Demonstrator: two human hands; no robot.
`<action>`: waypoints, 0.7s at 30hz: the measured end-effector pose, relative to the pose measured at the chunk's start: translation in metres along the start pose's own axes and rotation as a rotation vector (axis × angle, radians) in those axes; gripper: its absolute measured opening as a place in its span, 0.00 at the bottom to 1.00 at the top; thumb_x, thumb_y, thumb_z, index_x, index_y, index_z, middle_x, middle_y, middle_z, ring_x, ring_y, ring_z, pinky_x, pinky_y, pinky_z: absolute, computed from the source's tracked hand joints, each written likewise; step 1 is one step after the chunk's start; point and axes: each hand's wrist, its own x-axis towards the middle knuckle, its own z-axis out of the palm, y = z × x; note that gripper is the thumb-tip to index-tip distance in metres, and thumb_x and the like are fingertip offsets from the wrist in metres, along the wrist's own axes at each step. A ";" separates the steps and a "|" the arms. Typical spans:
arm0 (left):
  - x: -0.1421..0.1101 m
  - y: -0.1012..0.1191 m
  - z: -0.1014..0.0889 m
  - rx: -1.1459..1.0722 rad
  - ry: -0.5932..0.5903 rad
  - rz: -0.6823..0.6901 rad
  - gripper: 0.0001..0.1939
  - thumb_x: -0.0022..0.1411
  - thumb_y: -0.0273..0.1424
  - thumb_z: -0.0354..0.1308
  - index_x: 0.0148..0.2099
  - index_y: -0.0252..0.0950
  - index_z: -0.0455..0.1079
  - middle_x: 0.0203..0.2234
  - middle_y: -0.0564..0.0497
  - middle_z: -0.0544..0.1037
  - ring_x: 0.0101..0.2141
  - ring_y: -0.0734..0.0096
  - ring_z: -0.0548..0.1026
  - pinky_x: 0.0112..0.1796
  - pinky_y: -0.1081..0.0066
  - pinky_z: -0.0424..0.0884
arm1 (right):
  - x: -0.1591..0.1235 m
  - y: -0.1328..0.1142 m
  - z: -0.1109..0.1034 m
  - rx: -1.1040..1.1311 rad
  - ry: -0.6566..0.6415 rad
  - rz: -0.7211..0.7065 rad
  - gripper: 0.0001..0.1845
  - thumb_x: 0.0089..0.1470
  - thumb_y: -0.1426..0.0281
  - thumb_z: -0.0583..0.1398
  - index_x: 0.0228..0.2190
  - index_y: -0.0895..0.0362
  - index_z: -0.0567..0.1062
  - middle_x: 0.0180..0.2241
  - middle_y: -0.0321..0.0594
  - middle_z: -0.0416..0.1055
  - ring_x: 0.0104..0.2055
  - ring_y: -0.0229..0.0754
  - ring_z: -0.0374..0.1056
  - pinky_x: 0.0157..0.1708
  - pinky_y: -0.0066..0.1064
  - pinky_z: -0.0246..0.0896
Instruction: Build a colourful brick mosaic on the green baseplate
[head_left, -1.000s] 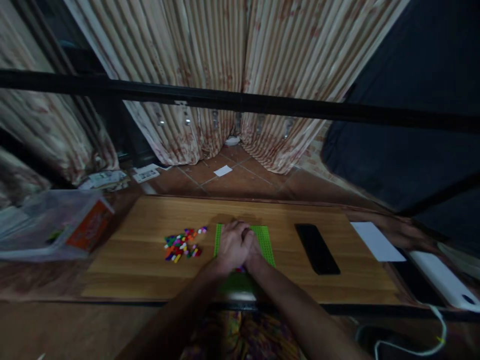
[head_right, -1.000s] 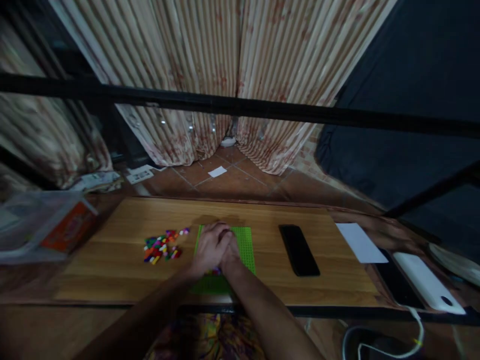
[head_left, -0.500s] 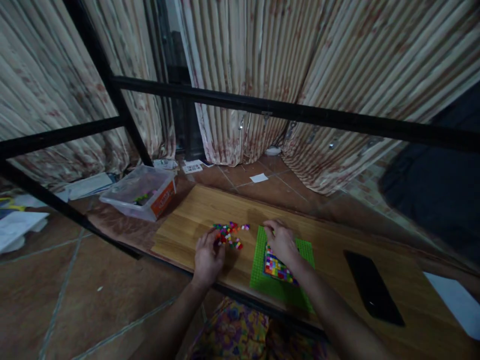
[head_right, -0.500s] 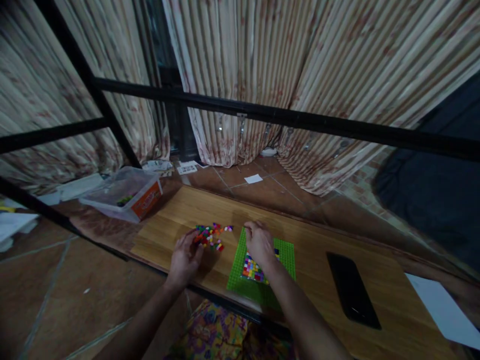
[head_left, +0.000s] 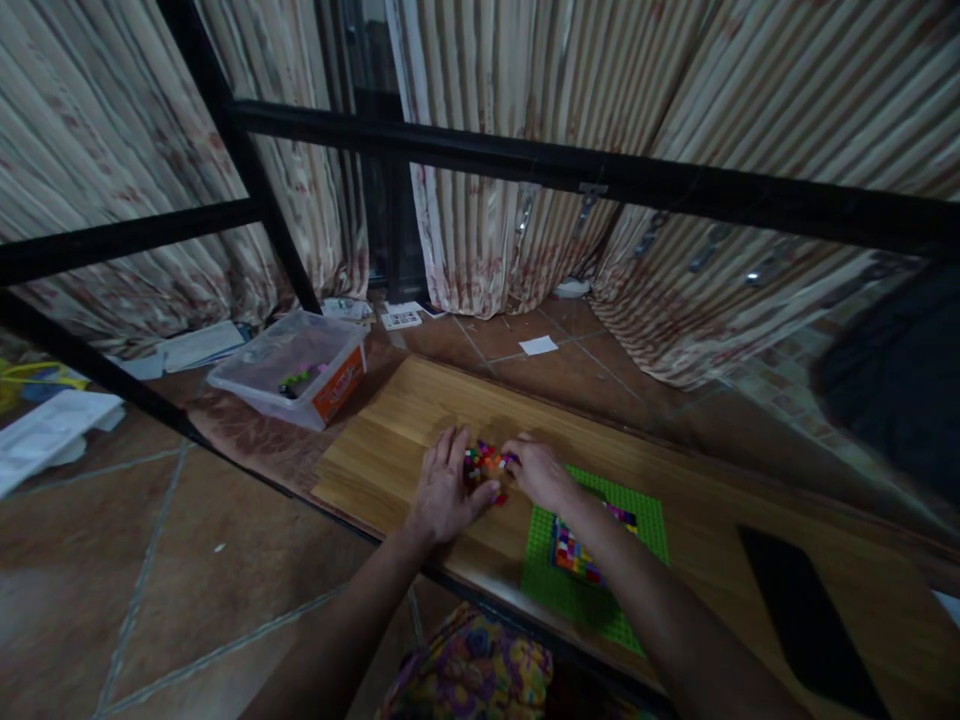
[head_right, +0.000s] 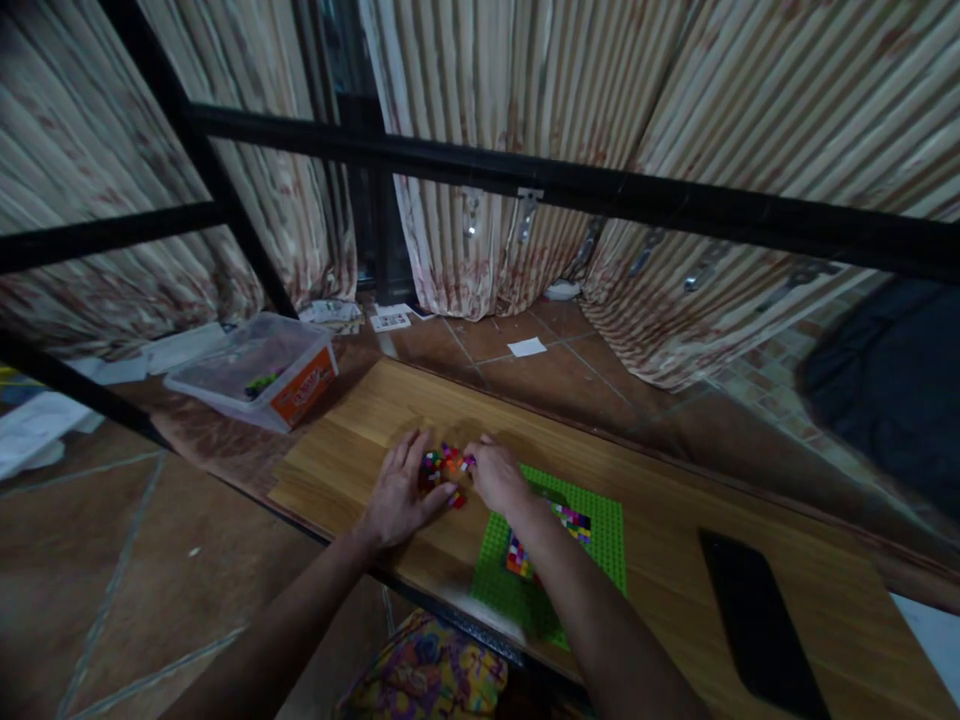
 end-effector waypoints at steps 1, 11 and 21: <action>0.006 0.000 0.003 0.008 -0.027 0.035 0.43 0.56 0.50 0.56 0.65 0.29 0.49 0.60 0.32 0.58 0.61 0.47 0.55 0.57 0.48 0.57 | -0.001 -0.003 0.001 0.007 -0.004 0.000 0.11 0.52 0.79 0.56 0.35 0.56 0.76 0.36 0.40 0.71 0.38 0.39 0.68 0.41 0.27 0.57; 0.007 0.000 0.002 -0.052 -0.173 0.275 0.35 0.51 0.47 0.62 0.58 0.36 0.63 0.55 0.38 0.67 0.55 0.50 0.64 0.55 0.52 0.61 | -0.020 -0.016 0.000 0.101 -0.024 -0.015 0.13 0.52 0.79 0.56 0.37 0.55 0.75 0.36 0.39 0.72 0.40 0.39 0.67 0.42 0.27 0.56; 0.002 0.007 -0.003 -0.066 -0.173 0.267 0.28 0.52 0.42 0.62 0.53 0.35 0.65 0.52 0.39 0.68 0.55 0.52 0.64 0.55 0.54 0.61 | -0.026 -0.015 0.005 0.092 -0.040 -0.111 0.14 0.51 0.82 0.54 0.33 0.57 0.76 0.33 0.40 0.70 0.38 0.39 0.66 0.41 0.27 0.57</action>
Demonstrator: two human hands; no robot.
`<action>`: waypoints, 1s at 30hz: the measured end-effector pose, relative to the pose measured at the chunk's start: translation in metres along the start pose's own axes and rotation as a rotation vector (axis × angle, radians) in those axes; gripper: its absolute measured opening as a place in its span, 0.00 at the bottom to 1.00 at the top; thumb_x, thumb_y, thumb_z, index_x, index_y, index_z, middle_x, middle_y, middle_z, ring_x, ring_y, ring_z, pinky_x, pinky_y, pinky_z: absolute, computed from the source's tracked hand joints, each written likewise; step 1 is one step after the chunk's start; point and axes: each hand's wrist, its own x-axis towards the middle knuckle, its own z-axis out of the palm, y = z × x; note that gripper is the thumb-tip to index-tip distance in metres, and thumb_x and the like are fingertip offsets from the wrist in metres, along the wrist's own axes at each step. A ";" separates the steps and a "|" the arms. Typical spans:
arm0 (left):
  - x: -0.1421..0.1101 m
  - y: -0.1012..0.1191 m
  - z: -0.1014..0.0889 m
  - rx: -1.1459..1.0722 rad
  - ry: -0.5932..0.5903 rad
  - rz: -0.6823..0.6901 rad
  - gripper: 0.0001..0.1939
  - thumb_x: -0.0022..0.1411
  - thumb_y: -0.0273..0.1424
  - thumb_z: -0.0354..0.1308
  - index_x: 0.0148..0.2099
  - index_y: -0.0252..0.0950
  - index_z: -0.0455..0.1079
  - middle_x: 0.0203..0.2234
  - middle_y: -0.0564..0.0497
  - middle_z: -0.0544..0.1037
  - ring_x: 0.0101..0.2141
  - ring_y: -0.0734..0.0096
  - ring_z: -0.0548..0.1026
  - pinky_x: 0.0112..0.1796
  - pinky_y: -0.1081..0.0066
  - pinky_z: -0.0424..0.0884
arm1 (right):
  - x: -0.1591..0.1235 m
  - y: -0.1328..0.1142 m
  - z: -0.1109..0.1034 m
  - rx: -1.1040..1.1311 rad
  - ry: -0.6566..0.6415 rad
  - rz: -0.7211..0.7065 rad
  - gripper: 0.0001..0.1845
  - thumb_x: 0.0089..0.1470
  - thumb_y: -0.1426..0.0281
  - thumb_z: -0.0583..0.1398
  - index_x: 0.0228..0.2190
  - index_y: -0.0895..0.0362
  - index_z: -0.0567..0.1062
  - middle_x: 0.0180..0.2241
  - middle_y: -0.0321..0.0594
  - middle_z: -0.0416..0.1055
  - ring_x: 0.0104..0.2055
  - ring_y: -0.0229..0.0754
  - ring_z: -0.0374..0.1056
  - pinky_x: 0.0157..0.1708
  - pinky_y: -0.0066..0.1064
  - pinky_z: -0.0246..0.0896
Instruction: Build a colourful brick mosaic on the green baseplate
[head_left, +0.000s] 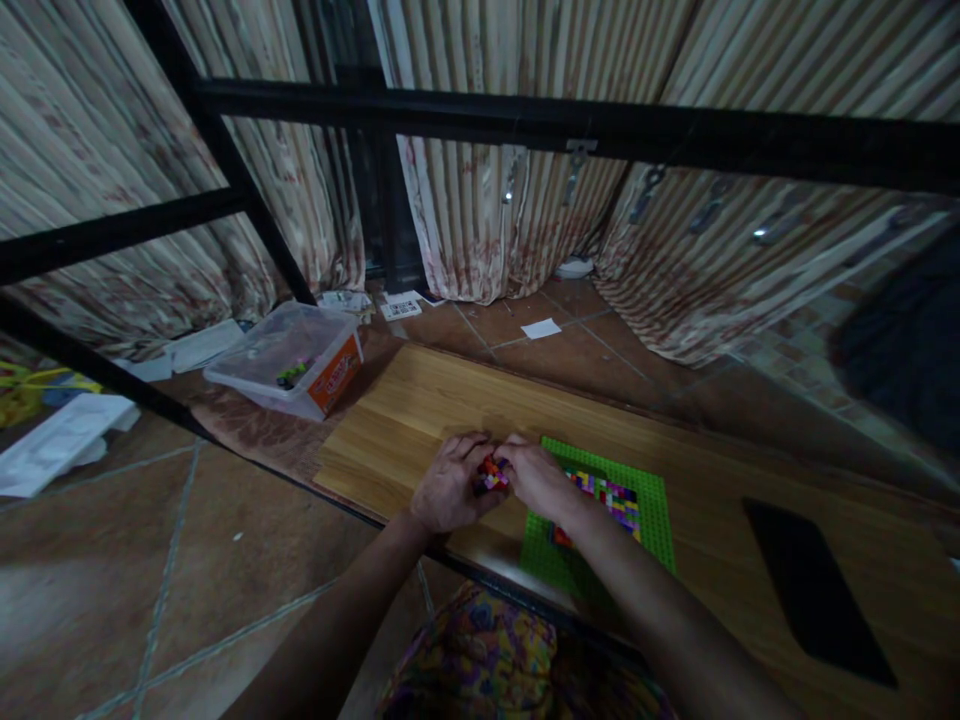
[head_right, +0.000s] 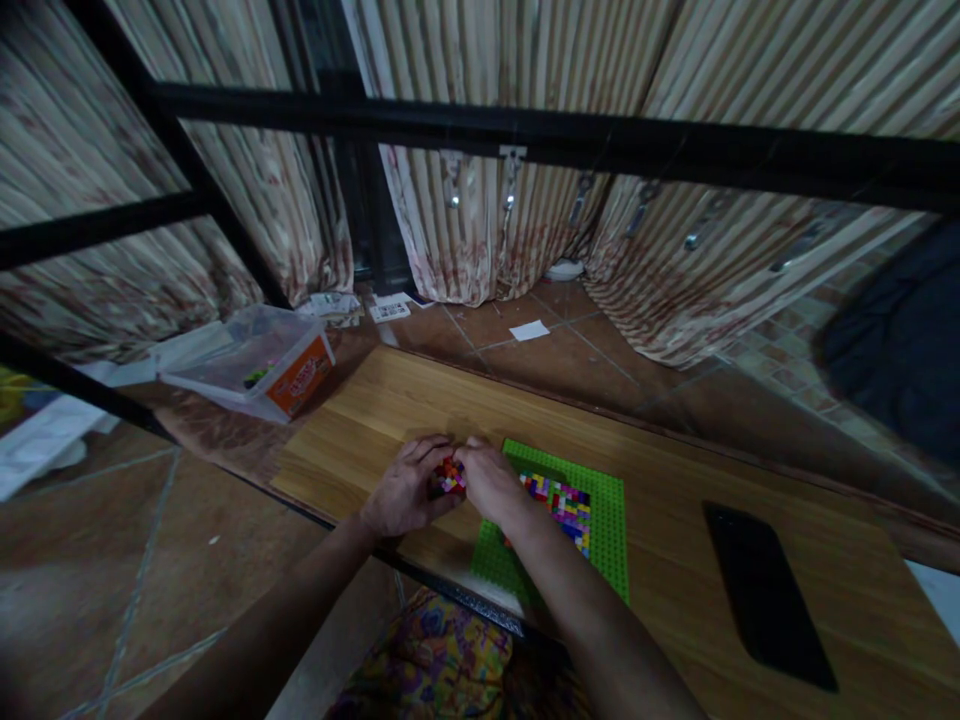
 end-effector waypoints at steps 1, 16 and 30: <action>0.000 0.000 -0.001 -0.006 -0.003 0.004 0.27 0.52 0.41 0.62 0.53 0.35 0.65 0.51 0.39 0.69 0.55 0.53 0.65 0.55 0.54 0.62 | 0.001 0.000 0.001 0.004 0.009 0.000 0.13 0.50 0.82 0.55 0.32 0.58 0.76 0.33 0.40 0.70 0.37 0.39 0.66 0.41 0.27 0.57; 0.002 -0.002 -0.005 0.004 -0.002 0.016 0.25 0.57 0.42 0.59 0.54 0.37 0.65 0.53 0.42 0.69 0.55 0.55 0.65 0.55 0.54 0.62 | -0.116 0.026 -0.039 0.408 0.663 0.392 0.14 0.58 0.61 0.54 0.40 0.53 0.76 0.39 0.41 0.75 0.40 0.43 0.71 0.40 0.34 0.65; 0.005 -0.003 -0.002 0.056 -0.004 0.017 0.23 0.58 0.41 0.58 0.54 0.38 0.65 0.54 0.44 0.69 0.55 0.57 0.65 0.55 0.55 0.63 | -0.110 0.043 -0.027 0.430 0.695 0.418 0.11 0.54 0.64 0.56 0.34 0.53 0.78 0.38 0.41 0.74 0.43 0.45 0.68 0.46 0.39 0.60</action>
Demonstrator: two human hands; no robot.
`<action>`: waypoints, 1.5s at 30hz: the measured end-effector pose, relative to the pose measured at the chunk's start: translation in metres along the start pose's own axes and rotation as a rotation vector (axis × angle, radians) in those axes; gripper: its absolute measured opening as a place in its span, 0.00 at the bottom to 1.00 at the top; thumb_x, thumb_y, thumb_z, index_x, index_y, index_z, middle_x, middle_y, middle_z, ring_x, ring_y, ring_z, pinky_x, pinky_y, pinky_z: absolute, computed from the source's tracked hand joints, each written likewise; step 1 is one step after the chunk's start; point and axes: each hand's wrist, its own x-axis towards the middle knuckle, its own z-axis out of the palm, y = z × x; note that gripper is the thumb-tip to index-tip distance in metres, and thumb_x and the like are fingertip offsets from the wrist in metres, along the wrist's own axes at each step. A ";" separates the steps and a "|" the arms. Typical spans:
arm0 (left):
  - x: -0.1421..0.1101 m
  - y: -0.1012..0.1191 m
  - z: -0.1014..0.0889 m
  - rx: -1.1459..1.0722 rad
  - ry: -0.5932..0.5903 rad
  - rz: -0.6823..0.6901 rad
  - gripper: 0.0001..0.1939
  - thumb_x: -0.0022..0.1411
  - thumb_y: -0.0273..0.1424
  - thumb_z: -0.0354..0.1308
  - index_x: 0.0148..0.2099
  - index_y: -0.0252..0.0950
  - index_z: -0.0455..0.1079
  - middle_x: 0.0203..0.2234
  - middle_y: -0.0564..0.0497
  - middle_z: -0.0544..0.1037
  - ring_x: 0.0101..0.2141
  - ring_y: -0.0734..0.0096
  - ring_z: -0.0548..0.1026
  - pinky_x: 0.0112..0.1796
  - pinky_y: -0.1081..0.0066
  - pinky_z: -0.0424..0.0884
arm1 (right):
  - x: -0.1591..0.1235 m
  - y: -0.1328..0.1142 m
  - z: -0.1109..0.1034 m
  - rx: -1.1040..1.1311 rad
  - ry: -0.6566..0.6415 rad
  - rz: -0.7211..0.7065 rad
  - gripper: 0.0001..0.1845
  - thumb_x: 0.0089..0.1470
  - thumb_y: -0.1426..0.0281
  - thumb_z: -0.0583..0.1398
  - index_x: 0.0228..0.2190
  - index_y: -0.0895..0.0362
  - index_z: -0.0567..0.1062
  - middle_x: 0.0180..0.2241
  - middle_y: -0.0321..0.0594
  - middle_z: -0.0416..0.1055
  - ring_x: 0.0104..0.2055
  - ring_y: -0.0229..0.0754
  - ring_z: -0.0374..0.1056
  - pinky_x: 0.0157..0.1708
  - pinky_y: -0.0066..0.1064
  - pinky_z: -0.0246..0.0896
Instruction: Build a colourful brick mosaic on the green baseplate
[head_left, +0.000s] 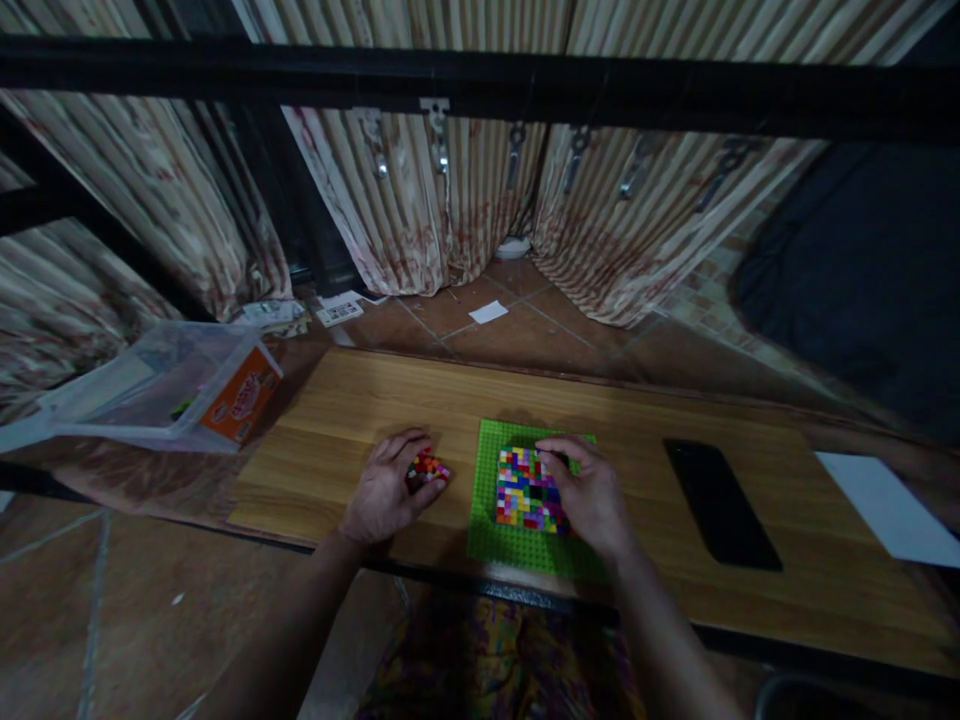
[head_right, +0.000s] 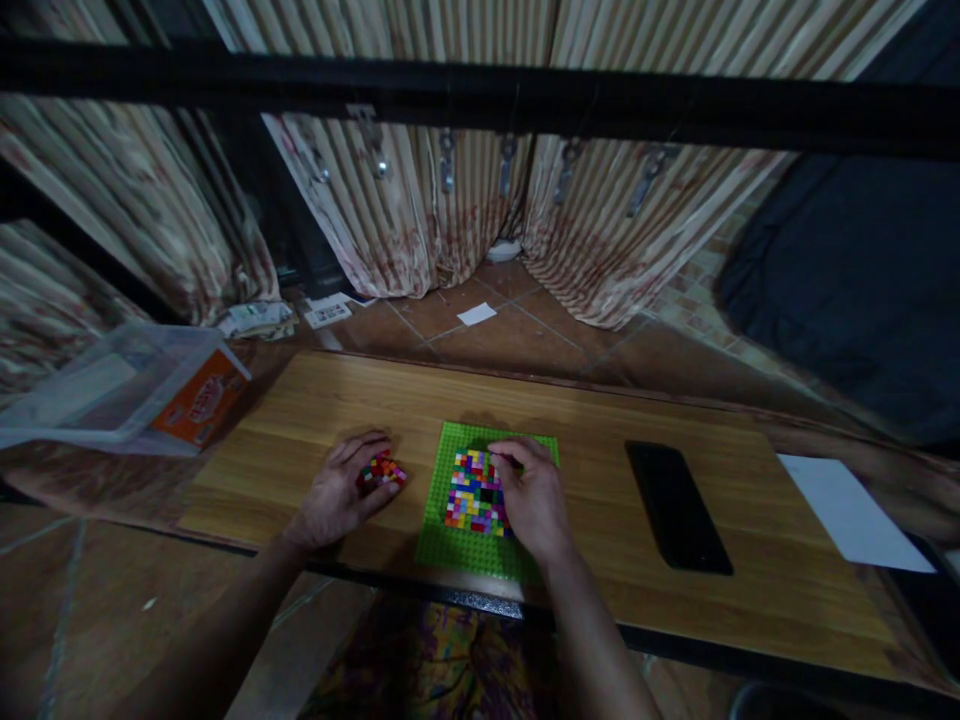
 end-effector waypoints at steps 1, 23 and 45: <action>0.000 0.000 0.000 -0.003 0.003 -0.002 0.23 0.58 0.40 0.59 0.54 0.38 0.65 0.53 0.44 0.69 0.55 0.57 0.66 0.55 0.55 0.63 | 0.002 -0.001 0.002 -0.002 -0.012 -0.010 0.11 0.54 0.64 0.57 0.34 0.53 0.78 0.38 0.40 0.74 0.44 0.45 0.67 0.47 0.39 0.60; 0.000 0.001 0.001 -0.027 0.000 -0.036 0.23 0.58 0.41 0.58 0.54 0.38 0.66 0.53 0.43 0.70 0.55 0.55 0.66 0.55 0.54 0.63 | 0.025 -0.011 0.026 -0.003 -0.193 0.060 0.09 0.49 0.64 0.60 0.30 0.51 0.81 0.35 0.37 0.79 0.39 0.43 0.73 0.43 0.36 0.64; -0.003 0.002 0.000 -0.075 0.032 -0.025 0.24 0.56 0.42 0.60 0.52 0.37 0.67 0.52 0.42 0.70 0.54 0.54 0.67 0.54 0.54 0.62 | 0.024 -0.004 0.020 0.056 -0.254 0.125 0.15 0.47 0.62 0.62 0.38 0.52 0.80 0.39 0.39 0.79 0.42 0.46 0.73 0.47 0.41 0.64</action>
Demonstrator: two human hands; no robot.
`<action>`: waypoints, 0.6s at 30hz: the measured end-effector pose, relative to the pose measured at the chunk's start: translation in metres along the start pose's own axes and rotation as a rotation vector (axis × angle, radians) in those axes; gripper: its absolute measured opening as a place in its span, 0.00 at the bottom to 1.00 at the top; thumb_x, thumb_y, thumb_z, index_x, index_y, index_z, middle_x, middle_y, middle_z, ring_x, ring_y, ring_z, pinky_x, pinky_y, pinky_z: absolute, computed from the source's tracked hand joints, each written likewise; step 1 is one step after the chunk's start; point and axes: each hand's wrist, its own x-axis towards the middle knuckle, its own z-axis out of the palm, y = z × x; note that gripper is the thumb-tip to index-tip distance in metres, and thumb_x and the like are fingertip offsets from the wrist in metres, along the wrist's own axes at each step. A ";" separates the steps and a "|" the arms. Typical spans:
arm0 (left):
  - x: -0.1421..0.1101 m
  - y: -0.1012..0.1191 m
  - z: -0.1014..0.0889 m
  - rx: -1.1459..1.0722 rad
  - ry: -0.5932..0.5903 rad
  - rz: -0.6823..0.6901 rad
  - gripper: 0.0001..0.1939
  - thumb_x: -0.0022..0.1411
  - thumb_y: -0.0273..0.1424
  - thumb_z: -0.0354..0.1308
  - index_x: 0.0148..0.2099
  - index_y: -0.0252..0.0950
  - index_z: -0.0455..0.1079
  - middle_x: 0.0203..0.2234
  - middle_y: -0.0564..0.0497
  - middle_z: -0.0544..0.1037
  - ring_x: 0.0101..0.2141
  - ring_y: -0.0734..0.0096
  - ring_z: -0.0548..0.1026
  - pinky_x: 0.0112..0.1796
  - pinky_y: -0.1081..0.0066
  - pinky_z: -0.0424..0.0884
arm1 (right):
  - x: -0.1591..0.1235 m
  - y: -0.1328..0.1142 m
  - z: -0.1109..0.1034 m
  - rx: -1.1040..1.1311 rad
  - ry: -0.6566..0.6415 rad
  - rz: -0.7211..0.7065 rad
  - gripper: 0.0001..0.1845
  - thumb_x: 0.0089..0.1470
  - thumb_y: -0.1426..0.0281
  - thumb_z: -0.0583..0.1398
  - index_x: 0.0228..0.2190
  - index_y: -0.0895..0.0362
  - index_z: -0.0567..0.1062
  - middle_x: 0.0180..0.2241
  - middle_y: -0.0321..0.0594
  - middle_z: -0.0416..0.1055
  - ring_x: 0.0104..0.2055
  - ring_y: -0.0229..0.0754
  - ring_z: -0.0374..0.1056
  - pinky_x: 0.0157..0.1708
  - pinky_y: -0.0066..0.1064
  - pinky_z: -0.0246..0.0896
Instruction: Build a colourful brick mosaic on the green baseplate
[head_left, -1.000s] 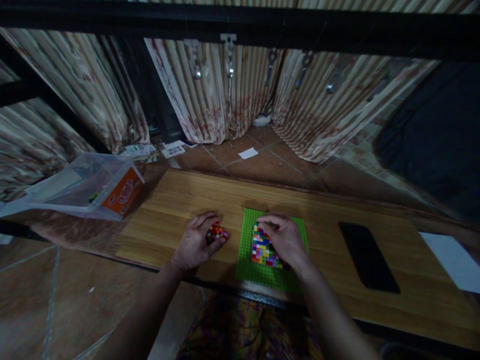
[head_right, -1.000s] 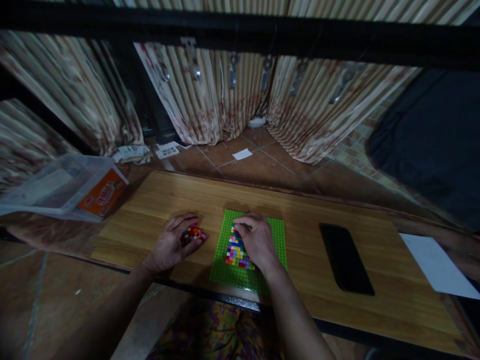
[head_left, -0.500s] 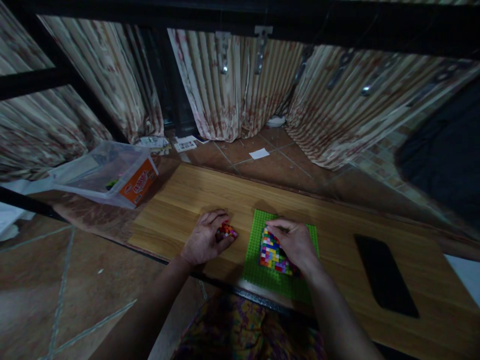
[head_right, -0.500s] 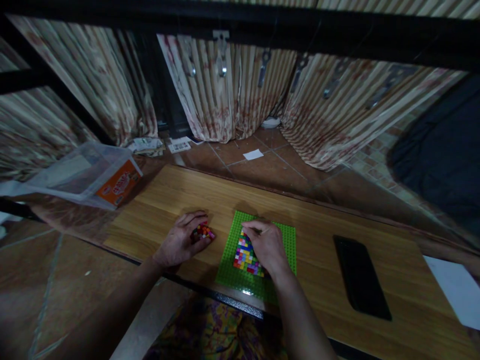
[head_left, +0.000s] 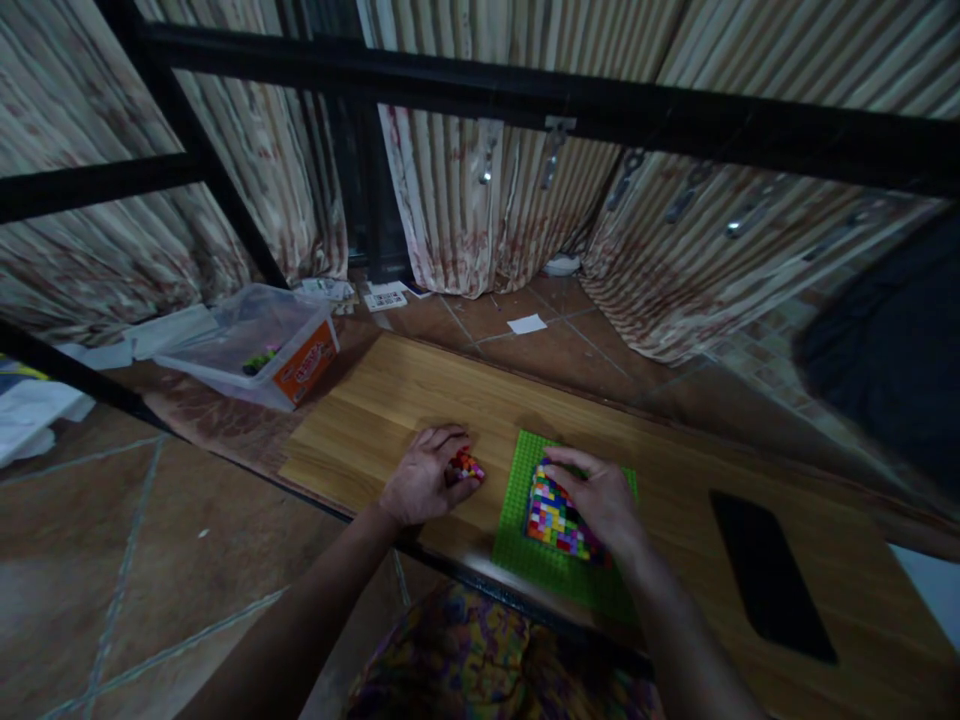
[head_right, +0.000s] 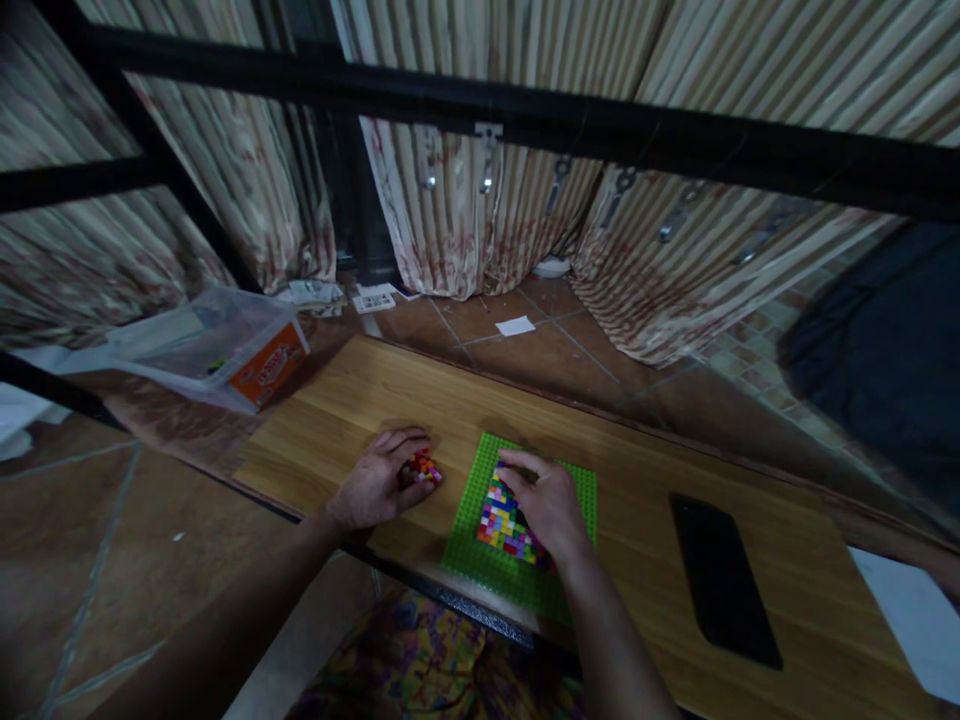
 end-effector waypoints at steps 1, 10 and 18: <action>0.000 0.000 0.000 -0.003 -0.001 0.000 0.24 0.55 0.42 0.60 0.52 0.38 0.67 0.52 0.42 0.70 0.54 0.54 0.67 0.54 0.54 0.62 | -0.001 0.000 -0.002 0.017 0.013 -0.011 0.17 0.46 0.61 0.62 0.39 0.52 0.79 0.40 0.40 0.78 0.43 0.47 0.73 0.47 0.41 0.65; -0.002 0.002 -0.002 0.015 -0.064 0.017 0.35 0.49 0.43 0.64 0.58 0.40 0.62 0.56 0.42 0.67 0.55 0.51 0.64 0.55 0.51 0.57 | -0.020 -0.050 0.027 -0.311 -0.001 -0.327 0.12 0.57 0.69 0.54 0.36 0.53 0.78 0.38 0.40 0.77 0.41 0.42 0.72 0.43 0.32 0.63; -0.002 0.003 -0.004 0.024 -0.079 0.028 0.27 0.53 0.37 0.61 0.56 0.39 0.65 0.55 0.42 0.68 0.54 0.52 0.64 0.54 0.52 0.58 | -0.008 -0.057 0.080 -0.800 -0.254 -0.270 0.11 0.54 0.78 0.55 0.34 0.58 0.77 0.35 0.44 0.74 0.38 0.42 0.71 0.39 0.29 0.59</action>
